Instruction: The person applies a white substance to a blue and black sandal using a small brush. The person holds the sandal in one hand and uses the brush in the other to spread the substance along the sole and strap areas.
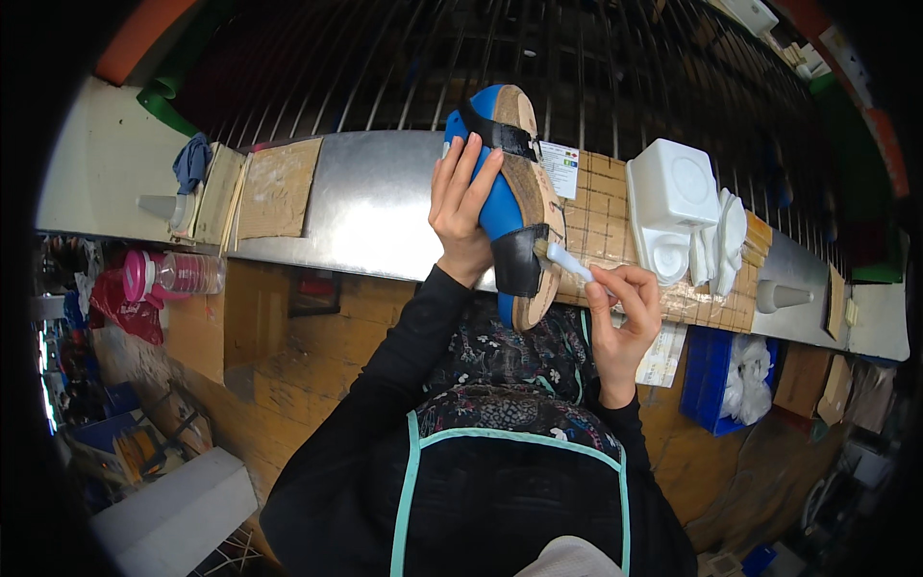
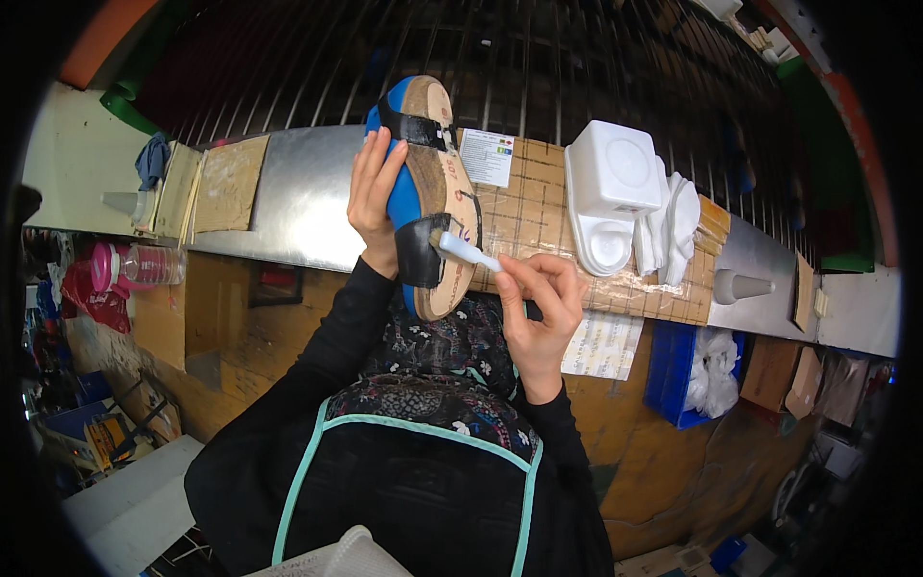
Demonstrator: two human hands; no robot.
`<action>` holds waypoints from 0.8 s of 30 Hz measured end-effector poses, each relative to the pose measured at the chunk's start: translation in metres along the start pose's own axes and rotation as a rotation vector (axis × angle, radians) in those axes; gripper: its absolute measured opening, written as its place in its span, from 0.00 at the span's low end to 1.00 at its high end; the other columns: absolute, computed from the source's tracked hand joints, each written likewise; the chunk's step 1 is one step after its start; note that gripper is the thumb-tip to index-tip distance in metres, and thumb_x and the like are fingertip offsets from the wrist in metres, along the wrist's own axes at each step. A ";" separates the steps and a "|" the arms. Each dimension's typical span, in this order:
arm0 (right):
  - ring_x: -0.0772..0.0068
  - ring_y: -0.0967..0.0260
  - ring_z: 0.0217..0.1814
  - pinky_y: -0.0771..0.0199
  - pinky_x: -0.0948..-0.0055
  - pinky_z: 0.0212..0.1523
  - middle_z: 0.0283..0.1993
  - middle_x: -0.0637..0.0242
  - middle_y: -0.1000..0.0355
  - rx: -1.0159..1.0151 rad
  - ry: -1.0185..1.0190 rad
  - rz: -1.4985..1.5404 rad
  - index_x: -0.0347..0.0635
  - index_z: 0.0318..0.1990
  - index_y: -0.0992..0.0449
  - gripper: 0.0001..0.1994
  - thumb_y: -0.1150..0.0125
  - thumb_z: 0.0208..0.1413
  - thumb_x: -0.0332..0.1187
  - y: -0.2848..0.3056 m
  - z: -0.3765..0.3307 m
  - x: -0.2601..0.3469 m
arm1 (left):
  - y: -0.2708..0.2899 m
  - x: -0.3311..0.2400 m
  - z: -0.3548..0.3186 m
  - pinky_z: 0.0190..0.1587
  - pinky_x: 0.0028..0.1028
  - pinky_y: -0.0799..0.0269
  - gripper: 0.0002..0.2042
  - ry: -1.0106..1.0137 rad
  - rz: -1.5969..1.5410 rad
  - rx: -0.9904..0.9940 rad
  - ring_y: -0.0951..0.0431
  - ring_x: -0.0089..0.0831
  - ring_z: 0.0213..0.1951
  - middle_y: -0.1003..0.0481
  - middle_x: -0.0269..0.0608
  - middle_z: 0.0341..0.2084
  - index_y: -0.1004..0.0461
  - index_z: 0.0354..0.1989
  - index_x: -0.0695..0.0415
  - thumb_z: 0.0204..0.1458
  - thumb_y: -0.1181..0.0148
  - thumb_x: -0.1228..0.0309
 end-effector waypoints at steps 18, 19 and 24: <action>0.74 0.36 0.34 0.44 0.74 0.44 0.36 0.70 0.28 -0.047 0.074 -0.052 0.44 0.39 0.16 0.10 0.29 0.48 0.26 0.008 -0.005 0.006 | -0.008 0.001 0.011 0.63 0.52 0.40 0.29 0.075 0.002 0.035 0.32 0.51 0.62 0.29 0.48 0.59 0.25 0.57 0.51 0.42 0.29 0.60; 0.75 0.36 0.35 0.41 0.76 0.40 0.37 0.68 0.30 -0.033 0.103 -0.060 0.41 0.40 0.17 0.09 0.31 0.49 0.24 0.007 -0.005 0.008 | -0.009 0.002 0.011 0.63 0.52 0.40 0.29 0.087 0.004 0.037 0.32 0.51 0.62 0.29 0.48 0.59 0.25 0.57 0.51 0.42 0.29 0.60; 0.76 0.36 0.36 0.34 0.80 0.33 0.40 0.65 0.33 -0.002 0.177 -0.126 0.36 0.42 0.18 0.10 0.34 0.52 0.20 0.005 -0.007 0.015 | -0.009 0.005 0.014 0.63 0.52 0.39 0.28 0.104 -0.005 0.040 0.32 0.51 0.62 0.29 0.47 0.59 0.25 0.57 0.51 0.42 0.29 0.64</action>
Point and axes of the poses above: each hand's wrist, its own z-axis towards the middle knuckle, its own y-axis out of the back of the hand, x = y × z, the point moved 10 cm from there along z, towards the middle knuckle
